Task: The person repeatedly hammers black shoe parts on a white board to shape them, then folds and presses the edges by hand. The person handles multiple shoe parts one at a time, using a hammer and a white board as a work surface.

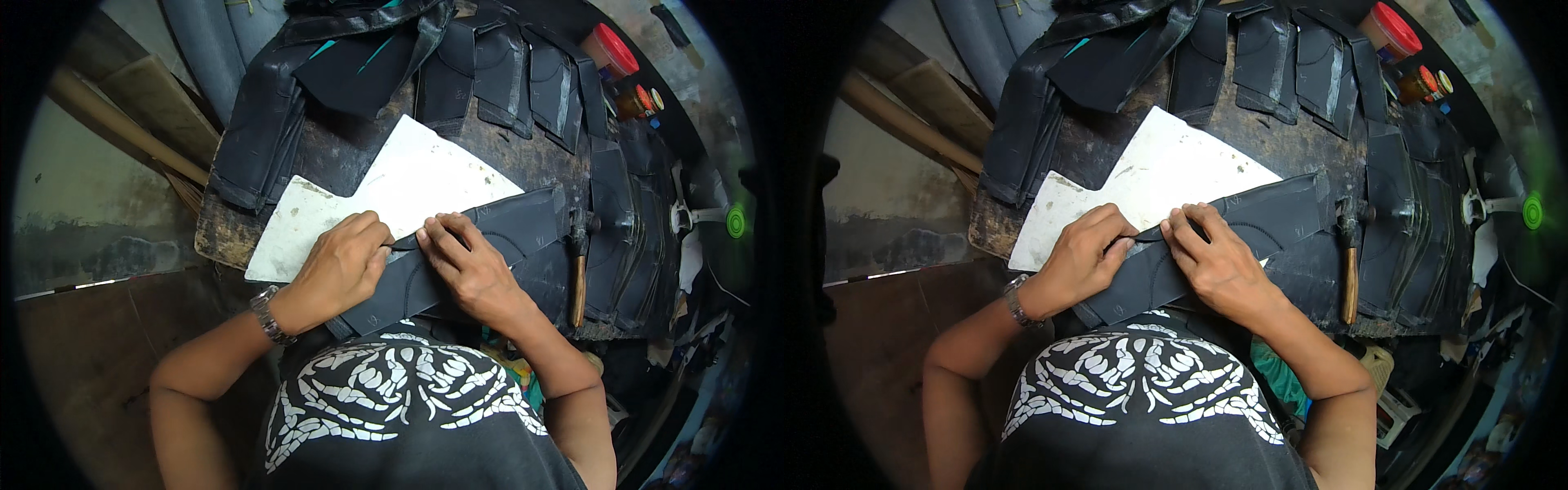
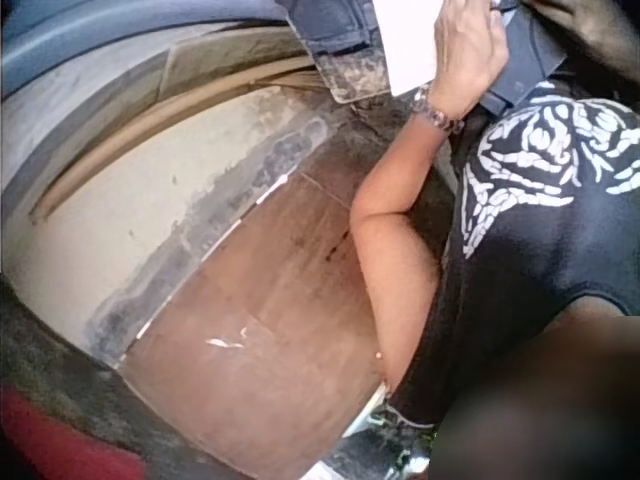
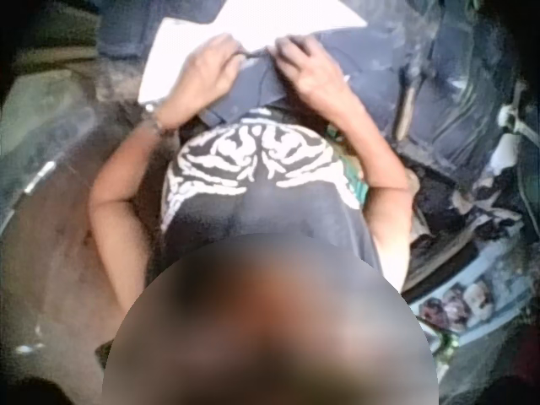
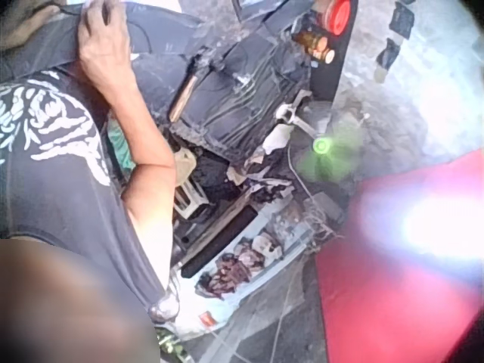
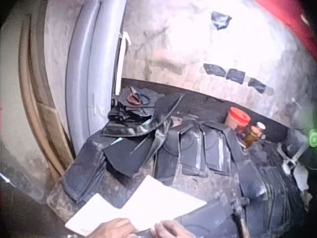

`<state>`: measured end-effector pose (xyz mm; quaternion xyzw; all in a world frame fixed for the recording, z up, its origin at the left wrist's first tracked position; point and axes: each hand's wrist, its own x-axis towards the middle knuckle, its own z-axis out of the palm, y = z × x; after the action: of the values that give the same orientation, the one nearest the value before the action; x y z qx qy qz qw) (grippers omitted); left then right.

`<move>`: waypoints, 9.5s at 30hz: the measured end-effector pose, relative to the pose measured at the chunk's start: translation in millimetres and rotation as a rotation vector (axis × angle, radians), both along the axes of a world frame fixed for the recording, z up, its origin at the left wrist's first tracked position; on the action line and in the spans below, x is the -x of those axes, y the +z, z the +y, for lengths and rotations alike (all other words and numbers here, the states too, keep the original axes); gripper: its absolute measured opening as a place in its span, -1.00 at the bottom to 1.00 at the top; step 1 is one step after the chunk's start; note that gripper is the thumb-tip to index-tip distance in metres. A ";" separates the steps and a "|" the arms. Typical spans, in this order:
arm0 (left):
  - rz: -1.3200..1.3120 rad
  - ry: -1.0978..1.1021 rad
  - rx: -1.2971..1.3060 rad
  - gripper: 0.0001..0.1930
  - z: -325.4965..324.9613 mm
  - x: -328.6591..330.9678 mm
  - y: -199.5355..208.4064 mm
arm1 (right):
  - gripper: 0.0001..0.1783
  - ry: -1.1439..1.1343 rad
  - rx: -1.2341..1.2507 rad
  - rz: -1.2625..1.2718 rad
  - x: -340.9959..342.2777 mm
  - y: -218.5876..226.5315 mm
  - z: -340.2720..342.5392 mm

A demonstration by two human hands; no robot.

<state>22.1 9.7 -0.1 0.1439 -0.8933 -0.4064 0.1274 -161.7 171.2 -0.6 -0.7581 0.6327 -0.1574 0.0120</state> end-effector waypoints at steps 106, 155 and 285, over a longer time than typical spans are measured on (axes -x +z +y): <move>0.125 -0.030 -0.149 -0.83 -29.2 28.8 -16.2 | -0.23 -0.196 -0.067 -0.016 24.7 -1.0 -5.1; 0.337 -0.410 0.637 -0.75 -32.6 -5.0 -14.8 | -0.19 -0.080 -0.164 0.013 2.2 5.4 -13.9; 0.184 0.136 0.436 -0.63 20.4 -47.3 -26.8 | -0.27 -0.405 0.298 -0.335 -20.8 8.9 56.9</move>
<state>69.4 30.1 -26.8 0.1354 -0.9327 -0.2058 0.2633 -140.9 228.0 8.3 -0.5734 0.7302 -0.3705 -0.0267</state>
